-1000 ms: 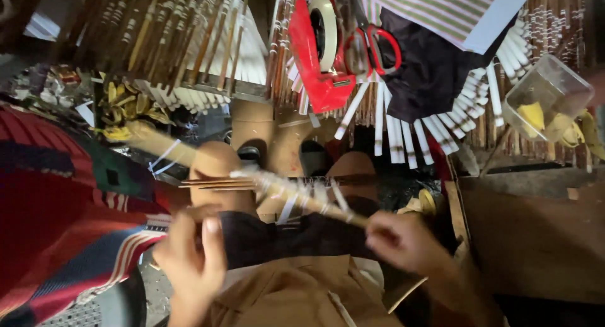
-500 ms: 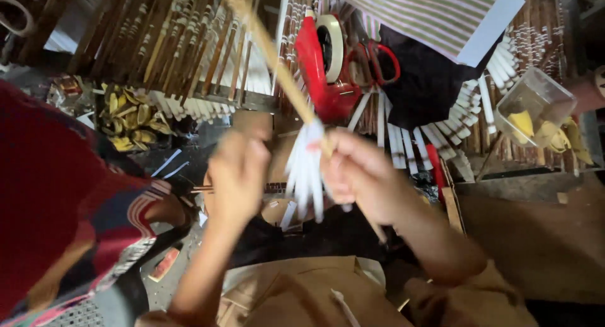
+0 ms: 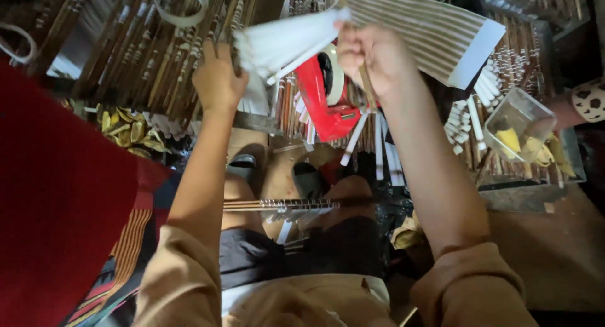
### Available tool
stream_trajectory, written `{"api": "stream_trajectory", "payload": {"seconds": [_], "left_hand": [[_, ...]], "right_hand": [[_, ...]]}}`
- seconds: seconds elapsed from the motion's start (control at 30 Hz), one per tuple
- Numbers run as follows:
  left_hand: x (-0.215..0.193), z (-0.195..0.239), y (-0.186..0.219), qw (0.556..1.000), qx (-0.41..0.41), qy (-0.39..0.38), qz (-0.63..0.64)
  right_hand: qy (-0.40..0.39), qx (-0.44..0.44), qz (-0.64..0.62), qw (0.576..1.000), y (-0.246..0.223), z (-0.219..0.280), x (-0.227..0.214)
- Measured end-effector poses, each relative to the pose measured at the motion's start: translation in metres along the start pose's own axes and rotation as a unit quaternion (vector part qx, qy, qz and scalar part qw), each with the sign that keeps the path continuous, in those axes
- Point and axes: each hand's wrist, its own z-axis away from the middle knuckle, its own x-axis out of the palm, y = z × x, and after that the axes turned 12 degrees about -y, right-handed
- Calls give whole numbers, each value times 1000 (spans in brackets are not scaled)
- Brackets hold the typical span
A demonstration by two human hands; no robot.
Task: The person sits and assembles white cylindrical candles by hand. They wrap a small white paper sleeve around each candle, secure it with tape from a dispenser, and trim the excess with scissors. Finished candles are placed into a wooden rack on their lap.
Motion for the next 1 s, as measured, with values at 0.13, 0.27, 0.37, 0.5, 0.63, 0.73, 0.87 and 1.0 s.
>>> {"api": "stream_trajectory", "payload": {"seconds": [0.13,0.27,0.37,0.5,0.63,0.73,0.87,1.0], "left_hand": [[5,-8,-16,998,-31,3,46],[14,-7,-21,997,-15,73,23],[13,-10,-22,997,-18,70,28],[24,-10,-28,995,-27,91,-9],[4,-6,-22,996,-45,39,60],[0,-5,-23,990,-59,23,128],[1,-4,-22,988,-65,24,142],[-2,-7,-20,986,-89,35,135]], "right_hand": [[3,8,26,1000,29,-25,-19],[72,-48,122,989,78,-79,-12],[158,-16,246,956,117,-114,12],[178,-82,318,928,219,-197,-27],[209,-140,413,876,253,-195,-5],[196,-89,483,849,261,-194,-2],[179,-133,489,843,253,-174,9],[148,-150,527,824,273,-220,-20]]}}
